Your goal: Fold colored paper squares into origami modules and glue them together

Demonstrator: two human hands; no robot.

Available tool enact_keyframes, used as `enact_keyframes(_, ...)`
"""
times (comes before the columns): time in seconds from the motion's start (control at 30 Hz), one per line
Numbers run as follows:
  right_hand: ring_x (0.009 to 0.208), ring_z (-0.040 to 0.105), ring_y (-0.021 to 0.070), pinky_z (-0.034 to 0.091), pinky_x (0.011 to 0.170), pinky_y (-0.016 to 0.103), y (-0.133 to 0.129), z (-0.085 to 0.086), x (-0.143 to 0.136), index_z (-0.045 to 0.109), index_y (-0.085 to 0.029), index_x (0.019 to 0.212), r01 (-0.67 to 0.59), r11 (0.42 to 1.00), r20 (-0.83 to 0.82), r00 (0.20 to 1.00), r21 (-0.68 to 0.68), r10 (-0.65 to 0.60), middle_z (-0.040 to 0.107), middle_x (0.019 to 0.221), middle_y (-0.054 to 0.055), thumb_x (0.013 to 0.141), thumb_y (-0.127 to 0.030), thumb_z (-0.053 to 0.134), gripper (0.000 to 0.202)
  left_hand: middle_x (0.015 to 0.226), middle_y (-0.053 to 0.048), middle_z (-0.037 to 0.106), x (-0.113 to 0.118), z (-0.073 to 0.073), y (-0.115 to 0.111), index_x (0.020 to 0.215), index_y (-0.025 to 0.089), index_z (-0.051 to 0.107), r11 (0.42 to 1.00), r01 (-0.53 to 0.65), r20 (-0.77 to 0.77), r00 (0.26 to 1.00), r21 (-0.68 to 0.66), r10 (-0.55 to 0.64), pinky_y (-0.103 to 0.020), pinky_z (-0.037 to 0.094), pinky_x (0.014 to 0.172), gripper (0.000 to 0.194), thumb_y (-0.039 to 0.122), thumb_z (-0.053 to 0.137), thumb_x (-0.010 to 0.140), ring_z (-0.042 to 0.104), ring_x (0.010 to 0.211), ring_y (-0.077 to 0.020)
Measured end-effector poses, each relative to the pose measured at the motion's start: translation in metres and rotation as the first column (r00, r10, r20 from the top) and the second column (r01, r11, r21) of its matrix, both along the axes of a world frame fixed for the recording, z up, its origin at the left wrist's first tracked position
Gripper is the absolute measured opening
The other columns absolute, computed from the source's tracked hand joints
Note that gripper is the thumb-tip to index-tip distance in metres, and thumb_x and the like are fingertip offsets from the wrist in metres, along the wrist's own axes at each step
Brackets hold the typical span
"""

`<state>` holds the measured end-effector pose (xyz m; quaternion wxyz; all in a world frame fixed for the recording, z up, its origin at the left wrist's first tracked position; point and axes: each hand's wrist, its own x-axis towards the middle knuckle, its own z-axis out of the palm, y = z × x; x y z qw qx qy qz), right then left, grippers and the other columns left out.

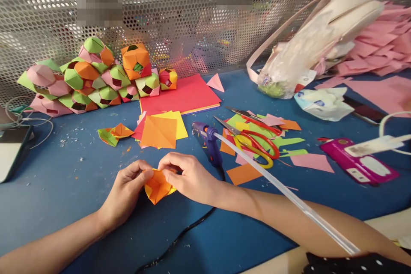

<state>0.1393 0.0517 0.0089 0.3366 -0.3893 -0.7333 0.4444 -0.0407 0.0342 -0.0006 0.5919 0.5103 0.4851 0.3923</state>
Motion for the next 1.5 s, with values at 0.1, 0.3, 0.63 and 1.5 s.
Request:
enact_keyframes(0.1, 0.065, 0.047, 0.0105, 0.04, 0.058, 0.023, 0.002, -0.004, 0.002, 0.056, -0.019, 0.079, -0.034, 0.985, 0.01, 0.999, 0.167, 0.033, 0.052, 0.074, 0.0, 0.081, -0.011, 0.044, 0.014, 0.063, 0.001, 0.059, 0.0, 0.002, 0.0, 0.071, 0.015, 0.058, 1.0, 0.013, 0.003, 1.0, 0.005, -0.013, -0.02, 0.042, 0.059, 0.019, 0.03, 0.055, 0.084, 0.052, 0.06, -0.0102)
enact_keyframes(0.3, 0.066, 0.048, 0.0115, 0.042, 0.062, 0.025, 0.002, -0.002, 0.002, 0.051, -0.018, 0.07, -0.066, 0.985, 0.007, 0.998, 0.159, 0.065, 0.052, 0.074, 0.0, 0.078, -0.01, 0.048, 0.012, 0.066, 0.001, 0.058, 0.0, 0.001, -0.001, 0.072, 0.015, 0.059, 0.997, 0.053, -0.08, 0.996, 0.051, -0.049, -0.02, 0.042, 0.06, 0.019, 0.028, 0.054, 0.085, 0.051, 0.062, -0.0101)
enact_keyframes(0.63, 0.066, 0.049, 0.0094, 0.044, 0.062, 0.022, 0.001, 0.003, -0.001, 0.046, -0.019, 0.079, -0.014, 0.99, -0.042, 0.999, -0.14, 0.008, 0.05, 0.073, -0.003, 0.077, -0.012, 0.051, 0.01, 0.069, 0.0, 0.054, -0.001, 0.002, -0.002, 0.073, 0.016, 0.059, 0.983, 0.104, -0.184, 0.98, 0.153, -0.076, -0.021, 0.04, 0.06, 0.019, 0.029, 0.052, 0.086, 0.048, 0.063, -0.0111)
enact_keyframes(1.5, 0.066, 0.051, 0.0104, 0.046, 0.063, 0.024, 0.001, 0.0, 0.001, 0.048, -0.02, 0.084, 0.0, 0.984, 0.069, 0.998, 0.177, -0.012, 0.054, 0.074, -0.001, 0.077, -0.009, 0.048, 0.013, 0.069, -0.001, 0.058, -0.002, 0.001, -0.001, 0.073, 0.017, 0.06, 0.908, 0.179, -0.407, 0.913, 0.38, -0.009, -0.02, 0.041, 0.056, 0.011, 0.02, 0.054, 0.082, 0.051, 0.061, -0.0106)
